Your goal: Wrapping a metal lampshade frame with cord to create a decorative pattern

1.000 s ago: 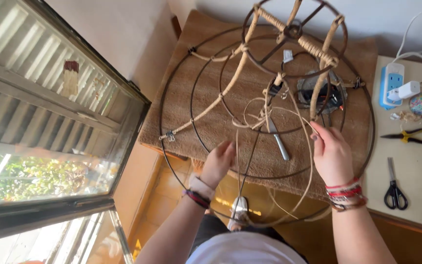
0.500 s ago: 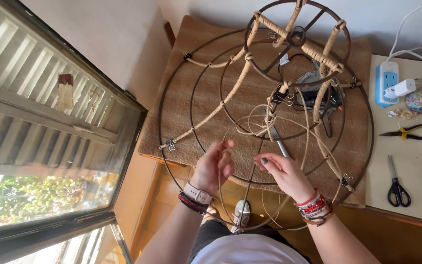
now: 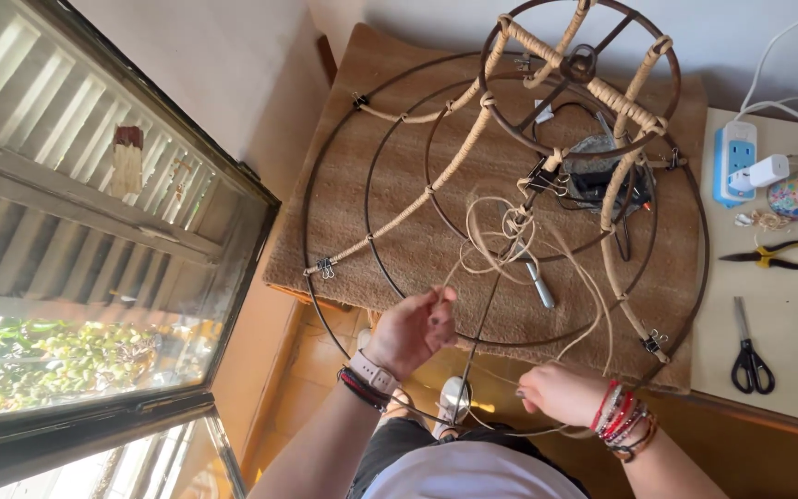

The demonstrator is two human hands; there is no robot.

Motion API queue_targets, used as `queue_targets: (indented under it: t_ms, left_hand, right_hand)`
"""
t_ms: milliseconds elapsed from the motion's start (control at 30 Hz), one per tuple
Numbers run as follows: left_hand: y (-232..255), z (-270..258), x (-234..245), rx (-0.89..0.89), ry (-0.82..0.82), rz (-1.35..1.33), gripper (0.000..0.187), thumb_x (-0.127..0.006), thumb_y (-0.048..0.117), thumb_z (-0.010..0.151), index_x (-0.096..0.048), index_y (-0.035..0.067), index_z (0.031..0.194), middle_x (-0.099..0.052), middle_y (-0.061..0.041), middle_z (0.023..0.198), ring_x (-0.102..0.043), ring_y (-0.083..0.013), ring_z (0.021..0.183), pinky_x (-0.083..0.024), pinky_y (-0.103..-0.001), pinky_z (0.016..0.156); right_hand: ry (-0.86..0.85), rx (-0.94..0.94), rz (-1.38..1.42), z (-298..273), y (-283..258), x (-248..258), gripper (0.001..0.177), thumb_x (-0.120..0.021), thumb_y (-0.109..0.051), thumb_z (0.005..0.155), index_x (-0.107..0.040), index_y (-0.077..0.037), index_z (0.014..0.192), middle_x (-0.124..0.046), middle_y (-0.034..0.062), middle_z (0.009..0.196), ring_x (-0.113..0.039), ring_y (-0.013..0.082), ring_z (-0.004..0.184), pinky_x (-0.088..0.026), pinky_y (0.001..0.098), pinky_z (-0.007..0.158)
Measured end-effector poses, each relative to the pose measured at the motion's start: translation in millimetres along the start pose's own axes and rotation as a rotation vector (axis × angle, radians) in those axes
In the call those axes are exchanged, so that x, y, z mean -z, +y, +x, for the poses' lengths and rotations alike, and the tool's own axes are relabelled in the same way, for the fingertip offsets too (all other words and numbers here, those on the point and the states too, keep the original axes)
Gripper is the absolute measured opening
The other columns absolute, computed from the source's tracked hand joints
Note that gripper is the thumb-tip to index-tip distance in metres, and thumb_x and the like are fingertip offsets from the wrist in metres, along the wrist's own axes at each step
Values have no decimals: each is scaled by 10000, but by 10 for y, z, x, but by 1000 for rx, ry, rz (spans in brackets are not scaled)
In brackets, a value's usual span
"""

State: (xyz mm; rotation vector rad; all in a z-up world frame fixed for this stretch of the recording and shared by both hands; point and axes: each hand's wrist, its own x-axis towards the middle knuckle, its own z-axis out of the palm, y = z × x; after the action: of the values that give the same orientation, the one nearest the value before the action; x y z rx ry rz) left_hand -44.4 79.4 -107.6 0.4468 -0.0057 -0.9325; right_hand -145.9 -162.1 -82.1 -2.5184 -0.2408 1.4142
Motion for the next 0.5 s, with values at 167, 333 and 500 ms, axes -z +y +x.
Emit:
queue_targets:
  t_ms: [167, 333, 500]
  left_hand:
    - [-487, -119, 262, 468, -282, 980, 290, -508, 320, 1036, -721, 135, 966, -577, 27, 724, -468, -93, 593, -347, -223, 570]
    - [-566, 143, 425, 521, 2, 1714, 370, -422, -91, 916, -643, 85, 1156, -726, -128, 1013, -717, -294, 941, -587, -406, 852]
    - [-56, -13, 31, 190, -70, 626, 362, -443, 284, 1117, -670, 137, 876, -538, 66, 634, -440, -21, 461, -336, -140, 385]
  right_hand:
    - [466, 503, 990, 189, -109, 55, 487, -496, -257, 1005, -478, -57, 1448, -662, 96, 1182, -688, 184, 975, -606, 310, 805]
    - [270, 554, 668, 173, -284, -16, 284, -514, -17, 942, -743, -184, 938, -586, -65, 662, -439, 53, 519, -409, 227, 502]
    - [408, 284, 365, 508, 118, -438, 370, -549, -139, 967, -626, -179, 1327, -663, 26, 1358, -682, 168, 1197, -529, 309, 1069]
